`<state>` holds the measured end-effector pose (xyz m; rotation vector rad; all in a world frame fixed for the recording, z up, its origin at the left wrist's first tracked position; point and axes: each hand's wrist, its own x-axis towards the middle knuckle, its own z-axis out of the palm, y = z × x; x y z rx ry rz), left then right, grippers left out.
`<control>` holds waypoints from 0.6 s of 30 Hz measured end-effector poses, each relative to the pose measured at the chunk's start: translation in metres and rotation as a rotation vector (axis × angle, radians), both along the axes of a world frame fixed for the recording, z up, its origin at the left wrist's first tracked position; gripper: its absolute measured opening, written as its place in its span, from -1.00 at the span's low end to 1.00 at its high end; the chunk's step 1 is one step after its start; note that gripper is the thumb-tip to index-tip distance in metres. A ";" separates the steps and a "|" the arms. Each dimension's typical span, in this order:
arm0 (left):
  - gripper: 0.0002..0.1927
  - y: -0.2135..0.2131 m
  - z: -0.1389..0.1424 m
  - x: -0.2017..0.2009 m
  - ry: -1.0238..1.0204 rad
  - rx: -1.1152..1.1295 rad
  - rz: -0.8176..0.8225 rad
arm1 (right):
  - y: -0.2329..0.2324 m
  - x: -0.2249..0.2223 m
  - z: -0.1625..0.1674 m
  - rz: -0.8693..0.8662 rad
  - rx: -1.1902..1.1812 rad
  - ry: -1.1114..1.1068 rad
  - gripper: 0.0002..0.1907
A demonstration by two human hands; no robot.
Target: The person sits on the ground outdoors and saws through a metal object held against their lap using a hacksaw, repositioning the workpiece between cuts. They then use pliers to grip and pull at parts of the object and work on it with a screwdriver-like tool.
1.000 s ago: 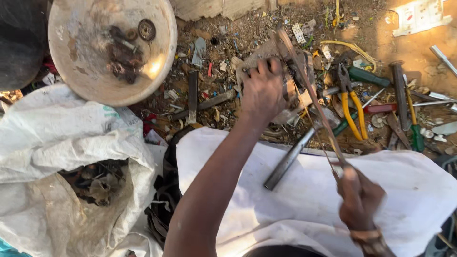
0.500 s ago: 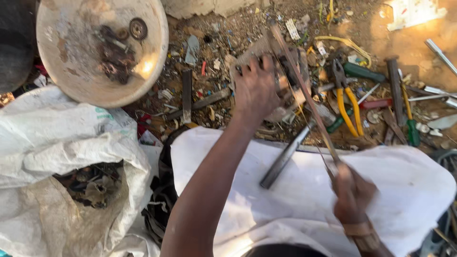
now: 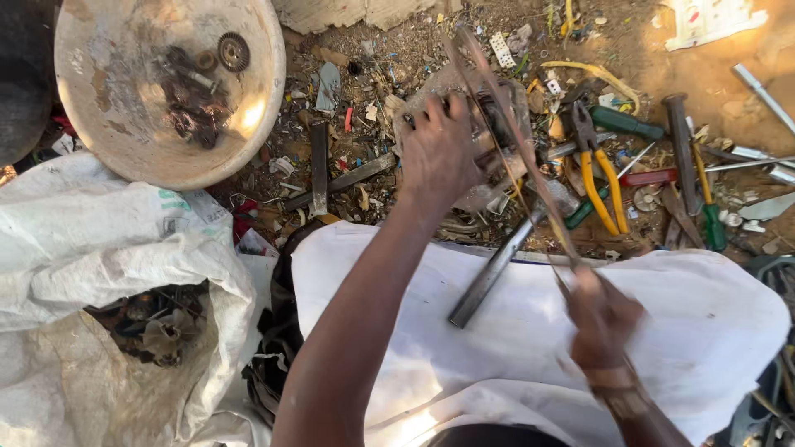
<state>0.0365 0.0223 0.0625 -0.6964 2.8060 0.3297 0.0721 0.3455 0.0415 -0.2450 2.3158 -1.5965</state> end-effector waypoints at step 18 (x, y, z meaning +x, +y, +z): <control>0.00 0.000 -0.008 -0.002 0.107 0.101 0.107 | -0.028 0.009 0.058 -0.084 -0.324 -0.148 -0.67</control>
